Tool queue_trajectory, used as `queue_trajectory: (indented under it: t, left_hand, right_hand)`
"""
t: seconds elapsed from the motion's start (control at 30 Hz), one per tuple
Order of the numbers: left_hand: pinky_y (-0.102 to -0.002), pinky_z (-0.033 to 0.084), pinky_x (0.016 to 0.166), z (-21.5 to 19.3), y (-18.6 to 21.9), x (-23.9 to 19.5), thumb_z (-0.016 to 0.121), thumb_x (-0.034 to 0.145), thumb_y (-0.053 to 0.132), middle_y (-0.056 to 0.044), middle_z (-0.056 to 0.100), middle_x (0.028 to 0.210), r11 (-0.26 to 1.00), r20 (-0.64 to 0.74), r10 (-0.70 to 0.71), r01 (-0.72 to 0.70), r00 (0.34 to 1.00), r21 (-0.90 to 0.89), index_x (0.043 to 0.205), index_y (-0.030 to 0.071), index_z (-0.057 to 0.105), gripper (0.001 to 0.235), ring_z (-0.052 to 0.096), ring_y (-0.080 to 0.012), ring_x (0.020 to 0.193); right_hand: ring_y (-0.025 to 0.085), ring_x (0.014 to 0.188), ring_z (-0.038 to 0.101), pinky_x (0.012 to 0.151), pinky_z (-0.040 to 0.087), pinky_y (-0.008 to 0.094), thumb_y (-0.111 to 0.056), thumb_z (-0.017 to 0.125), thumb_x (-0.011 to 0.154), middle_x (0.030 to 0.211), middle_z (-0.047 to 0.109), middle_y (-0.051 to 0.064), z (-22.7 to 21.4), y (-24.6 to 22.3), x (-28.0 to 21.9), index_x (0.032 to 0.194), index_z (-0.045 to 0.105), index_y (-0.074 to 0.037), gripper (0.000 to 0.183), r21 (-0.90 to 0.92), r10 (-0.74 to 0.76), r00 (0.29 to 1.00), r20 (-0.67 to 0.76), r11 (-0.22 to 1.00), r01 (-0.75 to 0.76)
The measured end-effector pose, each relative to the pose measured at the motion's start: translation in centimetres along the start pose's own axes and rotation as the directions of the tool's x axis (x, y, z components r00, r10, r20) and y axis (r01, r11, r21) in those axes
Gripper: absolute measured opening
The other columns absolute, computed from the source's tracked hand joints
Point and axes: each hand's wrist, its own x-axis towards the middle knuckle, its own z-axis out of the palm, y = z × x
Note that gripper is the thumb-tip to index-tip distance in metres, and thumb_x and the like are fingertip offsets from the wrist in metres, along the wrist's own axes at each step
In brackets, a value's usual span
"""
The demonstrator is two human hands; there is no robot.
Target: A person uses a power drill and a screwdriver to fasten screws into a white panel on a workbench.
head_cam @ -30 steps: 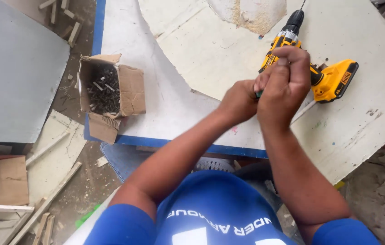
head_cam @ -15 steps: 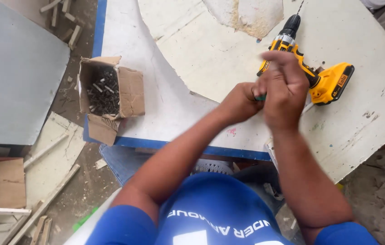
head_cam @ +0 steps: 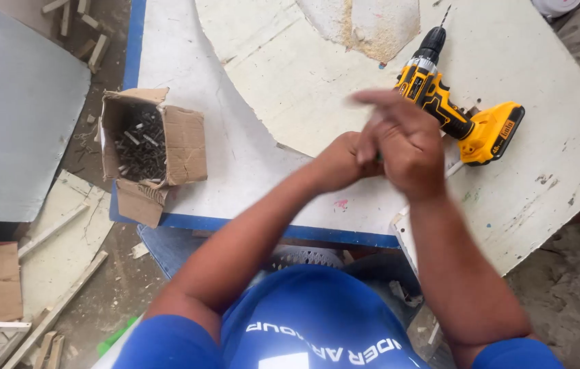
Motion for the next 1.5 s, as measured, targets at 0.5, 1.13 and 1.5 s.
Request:
queue_trajectory:
  t: [0.5,1.13,1.5]
  left_hand:
    - [-0.042,0.064,0.085,-2.6,4.0,0.9,0.076,0.087,0.011,-0.016,0.074,0.104,0.958,0.28,0.239,-0.272,0.93,0.086,0.098,0.005,0.071,0.014,0.071,-0.0241,0.1]
    - [-0.014,0.054,0.089,-1.0,-5.5,2.4,0.06,0.091,0.017,-0.001,0.063,0.059,0.843,0.431,-0.03,-0.209,0.902,0.496,0.065,0.009,0.063,0.028,0.073,-0.0107,0.077]
    - [-0.048,0.052,0.057,3.5,2.7,-0.5,0.076,0.076,0.007,-0.018,0.061,0.072,0.9,-0.368,0.413,-0.312,0.833,0.304,0.09,0.005,0.055,0.025,0.064,-0.0423,0.065]
  right_hand:
    - [0.014,0.058,0.06,0.062,0.056,0.026,-0.002,0.046,0.108,0.064,0.054,0.003,-0.5,-1.9,2.3,0.14,0.054,0.003,0.034,0.012,0.058,0.944,0.324,0.998,-0.066]
    - [0.019,0.039,0.059,0.043,0.044,0.02,0.005,0.049,0.099,0.044,0.052,0.013,0.0,0.4,1.7,0.121,0.064,0.014,0.028,0.227,-0.033,0.942,0.333,0.973,-0.046]
    - [0.023,0.058,0.071,0.064,0.057,0.029,0.004,0.064,0.102,0.058,0.066,0.007,-0.5,-0.8,0.6,0.117,0.075,0.004,0.018,-0.275,-0.258,0.966,0.029,0.927,0.256]
